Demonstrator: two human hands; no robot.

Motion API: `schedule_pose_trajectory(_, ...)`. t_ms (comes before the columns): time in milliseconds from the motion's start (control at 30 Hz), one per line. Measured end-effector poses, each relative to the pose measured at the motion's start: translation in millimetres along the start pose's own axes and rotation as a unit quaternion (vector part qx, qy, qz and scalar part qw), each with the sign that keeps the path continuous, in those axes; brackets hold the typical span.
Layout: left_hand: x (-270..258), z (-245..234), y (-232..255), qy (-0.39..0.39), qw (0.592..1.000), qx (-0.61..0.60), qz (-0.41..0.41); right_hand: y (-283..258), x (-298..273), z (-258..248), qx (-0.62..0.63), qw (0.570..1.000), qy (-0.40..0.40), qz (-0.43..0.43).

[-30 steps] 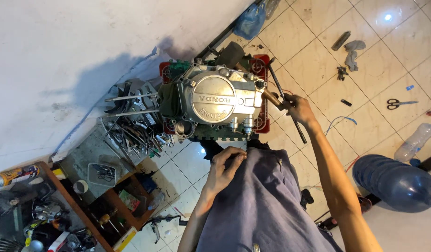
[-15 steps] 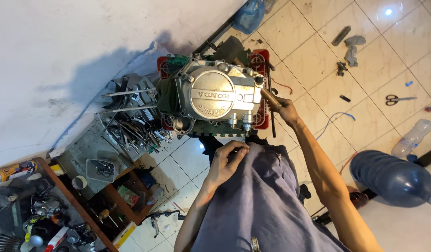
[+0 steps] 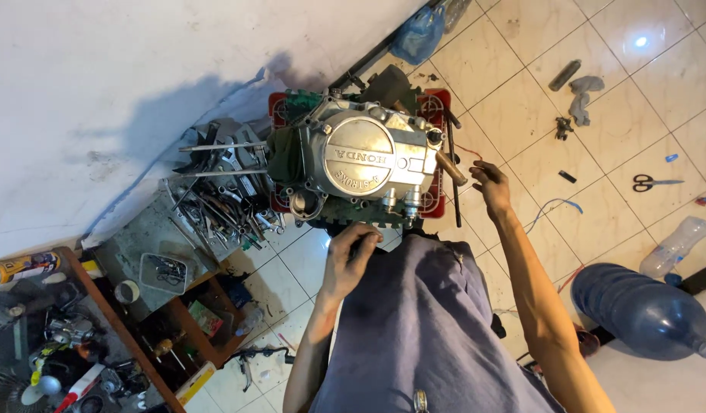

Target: The person uses a T-handle wrench to tighten bolts on a Honda engine block. They then use a rubber mallet to tap the engine casing and a metal hammer to strike a specific part of the engine. Finally, they use a wrench to tighten another bolt on the engine.

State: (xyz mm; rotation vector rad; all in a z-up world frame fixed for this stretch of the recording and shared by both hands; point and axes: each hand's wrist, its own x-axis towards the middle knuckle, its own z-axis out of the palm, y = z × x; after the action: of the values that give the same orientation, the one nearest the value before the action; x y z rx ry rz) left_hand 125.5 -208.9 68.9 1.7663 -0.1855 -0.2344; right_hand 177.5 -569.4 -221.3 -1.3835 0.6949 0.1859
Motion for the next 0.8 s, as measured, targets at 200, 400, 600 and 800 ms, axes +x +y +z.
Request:
schedule_pose_trajectory(200, 2.1, -0.8, -3.0, 0.017, 0.998, -0.028, -0.059, -82.9, -1.8, 29.7, 0.126, 0.956, -0.259, 0.057)
schedule_pose_trajectory(400, -0.5, 8.8, -3.6, -0.010, 0.998, -0.039, -0.054, -99.5, 26.2, 57.0, -0.312, 0.941, -0.126, -0.039)
schedule_pose_trajectory(600, -4.0, 6.4, -9.0, -0.003, 0.997, -0.036, -0.064, -191.2, -24.2, 31.5, -0.224, 0.920, -0.109, -0.302)
schedule_pose_trajectory(800, -0.5, 12.5, -4.8, -0.016, 0.998, -0.038, -0.050, -284.9, -58.5, 49.5, -0.035, 0.897, -0.047, -0.437)
